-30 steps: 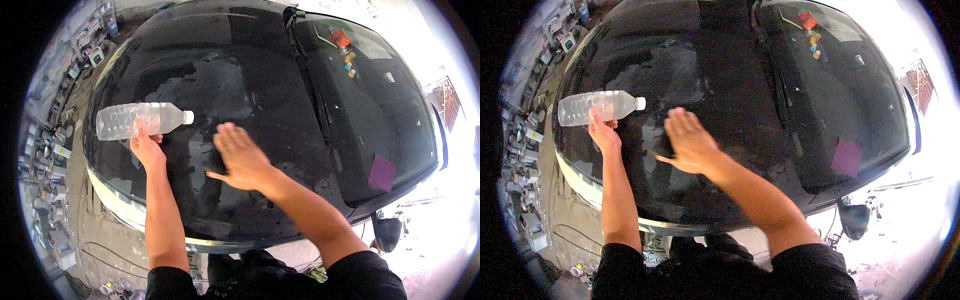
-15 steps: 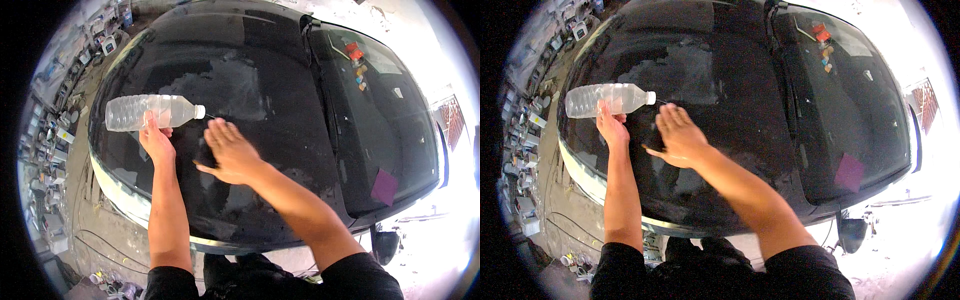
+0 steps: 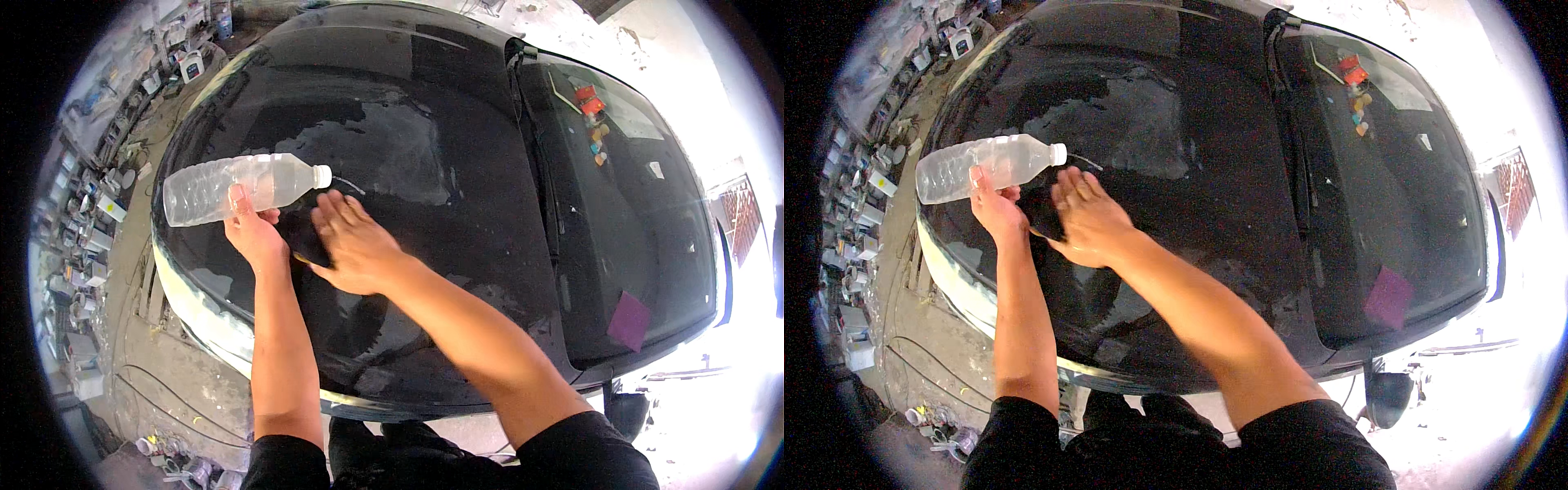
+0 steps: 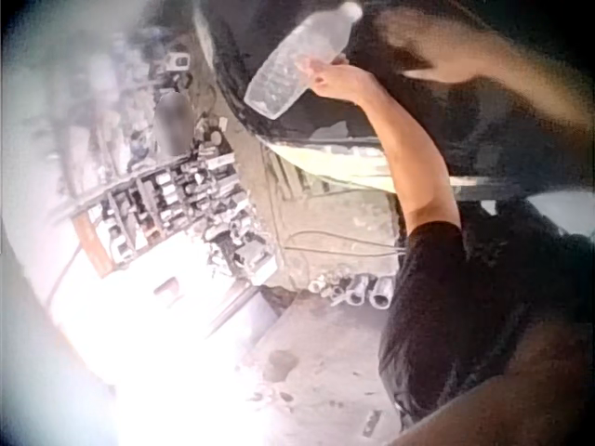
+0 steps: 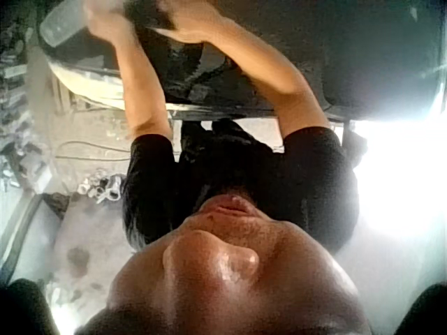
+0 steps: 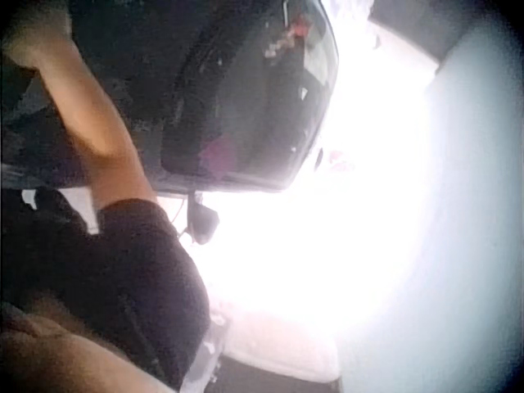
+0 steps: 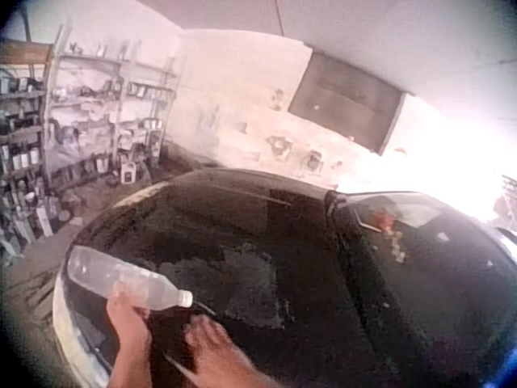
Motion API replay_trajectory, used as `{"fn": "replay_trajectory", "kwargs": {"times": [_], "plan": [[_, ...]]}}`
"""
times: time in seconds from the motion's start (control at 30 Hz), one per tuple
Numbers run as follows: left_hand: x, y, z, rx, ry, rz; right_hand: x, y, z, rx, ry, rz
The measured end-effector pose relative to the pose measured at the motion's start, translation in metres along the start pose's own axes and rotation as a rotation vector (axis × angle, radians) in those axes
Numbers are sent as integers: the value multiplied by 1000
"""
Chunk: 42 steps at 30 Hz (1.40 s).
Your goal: The person sands the hood of a car by hand using a sanding block and sandpaper while pouring water from a plastic bottle onto the surface.
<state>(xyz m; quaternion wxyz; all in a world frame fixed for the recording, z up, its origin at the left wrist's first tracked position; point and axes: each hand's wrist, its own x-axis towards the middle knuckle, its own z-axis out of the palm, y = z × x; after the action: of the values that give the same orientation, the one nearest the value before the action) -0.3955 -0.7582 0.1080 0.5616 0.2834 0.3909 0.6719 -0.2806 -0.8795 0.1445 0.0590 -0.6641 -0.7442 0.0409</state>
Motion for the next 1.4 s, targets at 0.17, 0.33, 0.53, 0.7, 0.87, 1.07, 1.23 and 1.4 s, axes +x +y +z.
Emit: {"fn": "replay_trajectory", "kwargs": {"times": [0.17,0.33,0.53,0.7,0.87,1.07,1.23,1.4], "plan": [[5,19,-12,-23,-27,11,-144,69,-43,-137,-35,254],[4,33,-10,35,-110,53,-88,48,-54,-149,-74,395],[1,13,7,-11,-256,29,-20,19,-13,-105,-94,160],[-4,12,30,-39,-354,-12,-179,126,-48,-277,33,606],[-7,9,53,21,-464,-28,-28,82,-38,-151,19,427],[9,-9,74,35,-467,-64,-88,61,-29,-37,22,225],[3,-30,84,-2,-438,-132,-98,144,-74,-137,-139,735],[17,-39,73,68,-499,-70,-5,95,-21,-189,-20,331]]}}
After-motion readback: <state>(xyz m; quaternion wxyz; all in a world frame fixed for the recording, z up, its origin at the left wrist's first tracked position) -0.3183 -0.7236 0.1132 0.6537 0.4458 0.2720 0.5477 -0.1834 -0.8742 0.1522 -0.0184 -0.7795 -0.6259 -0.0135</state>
